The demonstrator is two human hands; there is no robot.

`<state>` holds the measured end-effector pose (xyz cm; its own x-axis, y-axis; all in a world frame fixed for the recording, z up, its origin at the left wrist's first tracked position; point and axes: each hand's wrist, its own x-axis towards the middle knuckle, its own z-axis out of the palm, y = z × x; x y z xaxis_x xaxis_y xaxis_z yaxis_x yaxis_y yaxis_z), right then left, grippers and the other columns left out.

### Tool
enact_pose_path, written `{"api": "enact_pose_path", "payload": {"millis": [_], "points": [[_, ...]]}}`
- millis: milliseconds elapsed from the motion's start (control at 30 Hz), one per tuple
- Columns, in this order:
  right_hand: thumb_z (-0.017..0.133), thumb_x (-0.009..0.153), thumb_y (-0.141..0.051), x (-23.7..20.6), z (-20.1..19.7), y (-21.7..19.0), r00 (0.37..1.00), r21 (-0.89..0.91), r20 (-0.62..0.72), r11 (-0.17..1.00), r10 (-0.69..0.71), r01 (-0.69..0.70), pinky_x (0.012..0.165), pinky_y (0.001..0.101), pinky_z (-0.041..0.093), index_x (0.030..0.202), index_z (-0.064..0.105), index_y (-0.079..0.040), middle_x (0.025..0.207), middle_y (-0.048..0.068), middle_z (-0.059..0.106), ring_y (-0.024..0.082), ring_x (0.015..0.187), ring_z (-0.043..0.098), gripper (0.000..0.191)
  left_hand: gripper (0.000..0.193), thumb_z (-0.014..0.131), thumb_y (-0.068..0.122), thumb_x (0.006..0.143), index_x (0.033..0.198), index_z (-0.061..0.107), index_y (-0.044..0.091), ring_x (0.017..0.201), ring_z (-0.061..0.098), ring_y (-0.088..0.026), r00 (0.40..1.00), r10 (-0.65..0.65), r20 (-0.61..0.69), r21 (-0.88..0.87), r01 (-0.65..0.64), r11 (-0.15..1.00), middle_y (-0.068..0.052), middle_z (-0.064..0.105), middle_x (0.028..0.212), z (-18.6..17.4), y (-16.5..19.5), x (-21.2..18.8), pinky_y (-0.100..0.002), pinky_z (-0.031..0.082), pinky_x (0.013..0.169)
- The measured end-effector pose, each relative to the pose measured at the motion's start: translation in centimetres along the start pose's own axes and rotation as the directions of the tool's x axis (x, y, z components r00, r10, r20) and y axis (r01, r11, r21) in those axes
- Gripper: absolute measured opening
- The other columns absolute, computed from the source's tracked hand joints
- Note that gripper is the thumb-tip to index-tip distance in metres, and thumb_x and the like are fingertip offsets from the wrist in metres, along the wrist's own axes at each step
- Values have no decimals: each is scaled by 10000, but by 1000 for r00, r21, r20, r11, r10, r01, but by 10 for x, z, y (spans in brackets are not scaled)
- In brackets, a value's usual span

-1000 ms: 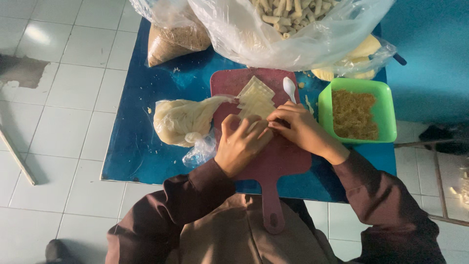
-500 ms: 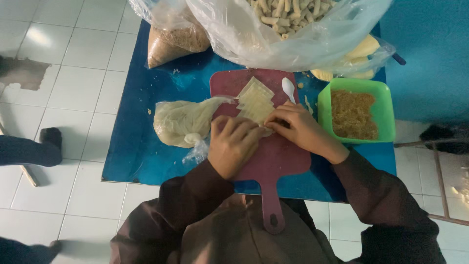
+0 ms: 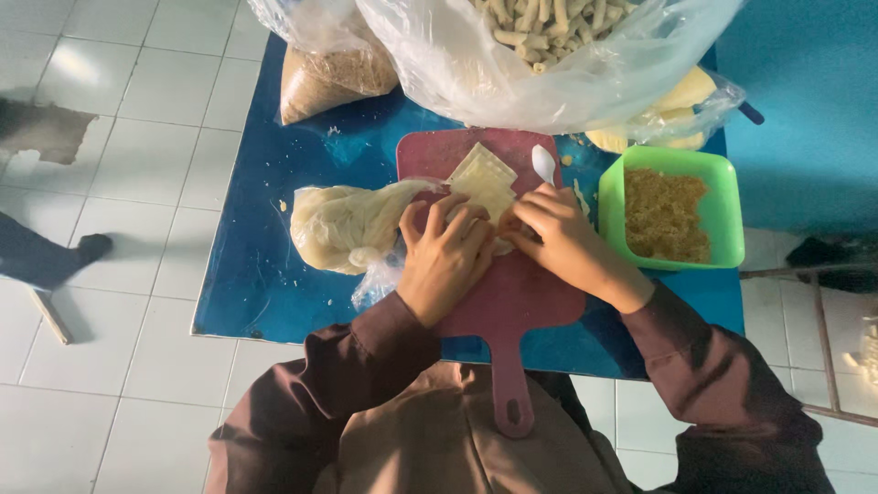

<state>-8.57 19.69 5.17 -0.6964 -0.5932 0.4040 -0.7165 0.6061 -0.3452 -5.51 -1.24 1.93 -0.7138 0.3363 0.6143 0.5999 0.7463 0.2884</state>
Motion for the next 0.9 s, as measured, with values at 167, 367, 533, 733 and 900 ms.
{"api": "enact_pose_path", "payload": {"millis": [167, 367, 533, 733, 900], "points": [[781, 853, -85, -4, -1, -8, 996, -140, -5, 986, -93, 91, 874, 411, 429, 959, 686, -80, 938, 29, 662, 235, 959, 619, 142, 203, 749, 288, 880, 1009, 690, 143, 1329, 475, -287, 990, -127, 59, -160, 135, 978, -8, 612, 1261, -4, -2, -1, -583, 291, 1072], [785, 805, -108, -7, -6, -13, 989, -169, -9, 975, -149, 145, 902, 427, 435, 997, 700, -62, 1010, 55, 650, 253, 1013, 605, 214, 216, 749, 270, 874, 1032, 705, 129, 1335, 466, -283, 992, -124, 13, -154, 125, 980, -11, 593, 1295, -2, 0, 0, -579, 293, 1092], [777, 826, -78, -10, -4, -13, 988, -188, -21, 971, -154, 148, 907, 424, 438, 994, 695, -63, 1016, 66, 640, 263, 1026, 597, 188, 153, 746, 249, 871, 1003, 719, 176, 1351, 447, -302, 996, -87, 8, -123, 88, 989, 6, 599, 1292, 0, -1, 0, -595, 288, 1100], [769, 857, -58, -11, 0, -14, 989, -194, -46, 973, -139, 128, 926, 429, 440, 995, 655, -52, 994, 59, 623, 263, 1014, 605, 179, 140, 736, 243, 895, 1013, 709, 172, 1379, 444, -283, 997, -73, 19, -88, 74, 993, 15, 604, 1288, 4, -2, 0, -603, 279, 1126], [770, 867, -82, -9, 0, -17, 987, -204, -69, 971, -144, 127, 909, 424, 431, 1034, 657, -69, 1028, 48, 637, 252, 1018, 606, 202, 179, 685, 238, 922, 1078, 728, 162, 1427, 455, -226, 996, 89, 11, 133, -90, 987, 7, 609, 1352, 4, -1, -8, -580, 279, 1178]]}}
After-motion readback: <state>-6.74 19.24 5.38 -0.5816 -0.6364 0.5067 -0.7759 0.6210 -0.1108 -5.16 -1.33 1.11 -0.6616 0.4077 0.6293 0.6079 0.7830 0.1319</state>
